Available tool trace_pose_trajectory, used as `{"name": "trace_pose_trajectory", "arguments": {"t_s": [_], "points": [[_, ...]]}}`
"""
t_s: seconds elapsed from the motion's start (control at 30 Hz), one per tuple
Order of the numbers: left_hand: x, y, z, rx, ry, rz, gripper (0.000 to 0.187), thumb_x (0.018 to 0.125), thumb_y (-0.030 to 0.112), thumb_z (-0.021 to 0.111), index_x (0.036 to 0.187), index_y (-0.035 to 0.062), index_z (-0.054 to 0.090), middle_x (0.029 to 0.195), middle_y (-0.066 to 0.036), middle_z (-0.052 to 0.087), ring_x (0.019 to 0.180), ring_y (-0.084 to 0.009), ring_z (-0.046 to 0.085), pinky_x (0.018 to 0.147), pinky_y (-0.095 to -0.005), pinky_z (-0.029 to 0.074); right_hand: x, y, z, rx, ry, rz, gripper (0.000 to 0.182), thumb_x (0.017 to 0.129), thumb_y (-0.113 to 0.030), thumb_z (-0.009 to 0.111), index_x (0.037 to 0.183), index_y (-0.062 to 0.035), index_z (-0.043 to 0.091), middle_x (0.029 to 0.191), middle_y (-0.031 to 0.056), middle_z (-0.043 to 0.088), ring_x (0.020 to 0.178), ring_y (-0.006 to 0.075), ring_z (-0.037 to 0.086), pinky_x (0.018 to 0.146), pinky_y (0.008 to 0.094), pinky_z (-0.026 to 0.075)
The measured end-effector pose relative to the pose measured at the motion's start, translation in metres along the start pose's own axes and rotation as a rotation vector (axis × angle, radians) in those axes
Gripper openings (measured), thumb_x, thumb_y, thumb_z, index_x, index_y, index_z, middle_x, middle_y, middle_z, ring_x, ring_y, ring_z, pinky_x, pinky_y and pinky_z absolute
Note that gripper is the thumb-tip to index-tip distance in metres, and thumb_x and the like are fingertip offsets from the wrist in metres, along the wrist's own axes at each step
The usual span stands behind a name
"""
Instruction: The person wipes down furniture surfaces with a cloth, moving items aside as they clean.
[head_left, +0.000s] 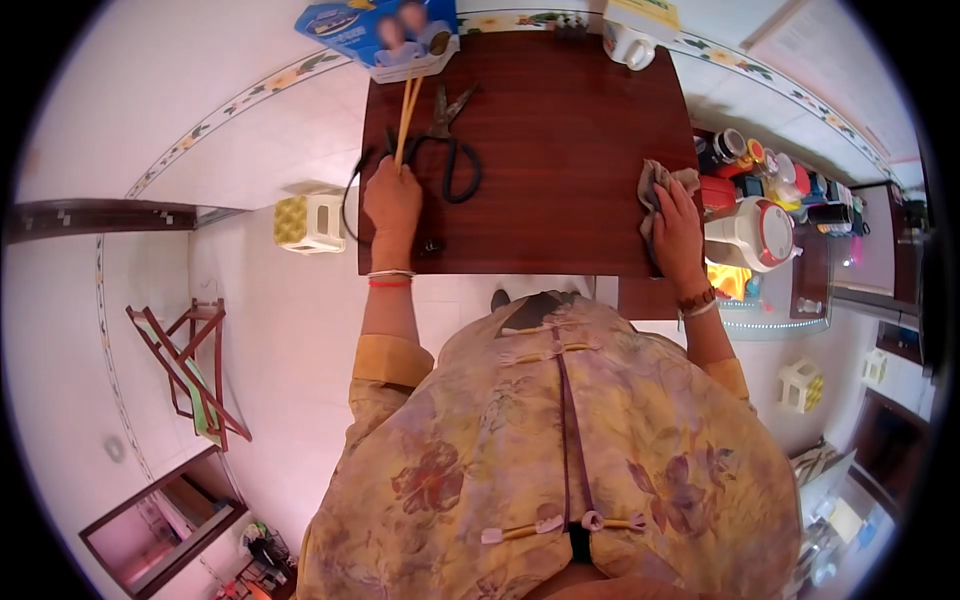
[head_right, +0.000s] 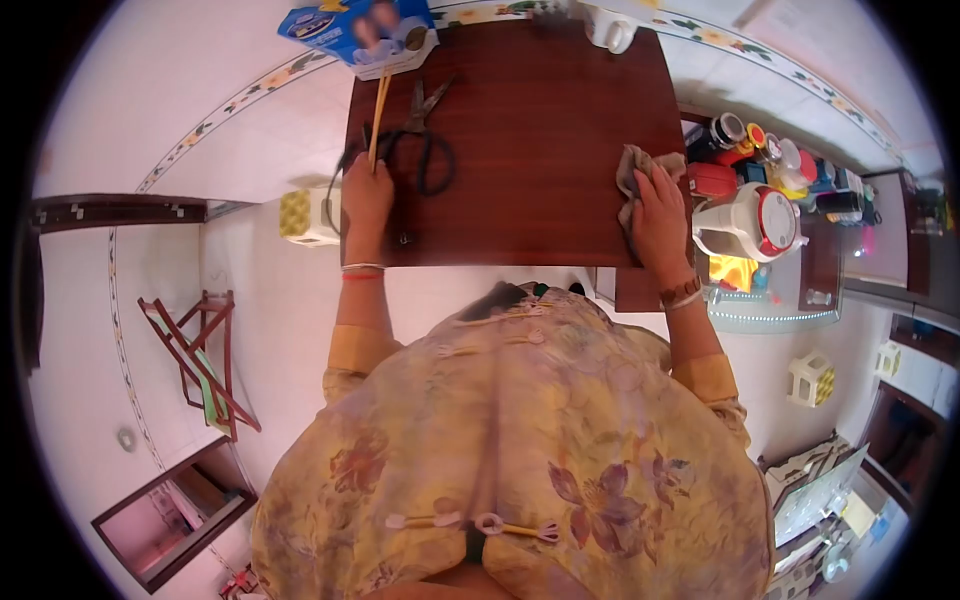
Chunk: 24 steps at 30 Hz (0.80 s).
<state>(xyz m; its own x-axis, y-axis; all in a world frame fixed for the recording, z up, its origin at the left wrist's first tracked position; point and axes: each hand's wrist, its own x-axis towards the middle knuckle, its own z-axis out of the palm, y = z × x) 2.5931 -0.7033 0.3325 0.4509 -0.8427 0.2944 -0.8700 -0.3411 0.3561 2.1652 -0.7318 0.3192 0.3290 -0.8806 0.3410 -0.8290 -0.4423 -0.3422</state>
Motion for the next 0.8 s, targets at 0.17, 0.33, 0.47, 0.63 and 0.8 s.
{"name": "trace_pose_trajectory", "arguments": {"t_s": [0.17, 0.33, 0.47, 0.63, 0.8], "points": [[-0.007, 0.029, -0.027, 0.063, -0.247, -0.081, 0.057, 0.075, 0.049, 0.075, 0.093, -0.0018, 0.059, 0.087, -0.023, 0.067, 0.087, -0.0421, 0.065, 0.073, -0.0492, 0.052, 0.023, -0.011, 0.011, 0.057, 0.031, -0.041, 0.041, 0.081, -0.005, 0.056, 0.122, -0.0007, 0.055, 0.127, 0.0166, 0.051, 0.121, 0.0368, 0.047, 0.105, 0.0434, 0.037], [-0.014, 0.043, -0.022, 0.118, -0.250, -0.045, 0.056, 0.071, 0.047, 0.079, 0.091, -0.0017, 0.059, 0.089, -0.022, 0.067, 0.088, -0.0413, 0.065, 0.074, -0.0493, 0.052, 0.029, -0.052, 0.035, 0.073, 0.048, -0.327, 0.035, 0.081, -0.008, 0.053, 0.115, -0.0013, 0.056, 0.122, 0.0147, 0.052, 0.117, 0.0335, 0.049, 0.097, 0.0451, 0.040], [-0.018, 0.039, -0.011, 0.106, -0.234, -0.003, 0.039, 0.077, 0.037, 0.074, 0.088, 0.0023, 0.061, 0.086, -0.020, 0.067, 0.085, -0.0417, 0.065, 0.072, -0.0504, 0.051, 0.048, -0.044, 0.012, 0.015, -0.091, -0.335, 0.032, 0.082, -0.008, 0.052, 0.113, -0.0045, 0.058, 0.121, 0.0143, 0.054, 0.117, 0.0305, 0.050, 0.095, 0.0446, 0.040], [-0.025, 0.033, -0.010, 0.086, -0.128, -0.036, 0.031, 0.083, 0.034, 0.069, 0.086, 0.0044, 0.061, 0.081, -0.019, 0.066, 0.081, -0.0418, 0.064, 0.069, -0.0515, 0.050, 0.084, 0.054, 0.017, 0.043, 0.067, -0.144, 0.031, 0.083, -0.005, 0.053, 0.114, -0.0011, 0.057, 0.122, 0.0181, 0.055, 0.113, 0.0356, 0.053, 0.097, 0.0495, 0.040], [-0.033, 0.030, -0.045, -0.204, 0.008, -0.092, 0.029, 0.091, 0.029, 0.059, 0.083, 0.0012, 0.058, 0.069, -0.019, 0.059, 0.066, -0.0389, 0.059, 0.061, -0.0463, 0.046, 0.052, 0.051, 0.016, -0.007, 0.018, -0.153, 0.040, 0.085, -0.003, 0.053, 0.126, -0.0005, 0.053, 0.132, 0.0209, 0.050, 0.123, 0.0400, 0.046, 0.107, 0.0465, 0.035]]}}
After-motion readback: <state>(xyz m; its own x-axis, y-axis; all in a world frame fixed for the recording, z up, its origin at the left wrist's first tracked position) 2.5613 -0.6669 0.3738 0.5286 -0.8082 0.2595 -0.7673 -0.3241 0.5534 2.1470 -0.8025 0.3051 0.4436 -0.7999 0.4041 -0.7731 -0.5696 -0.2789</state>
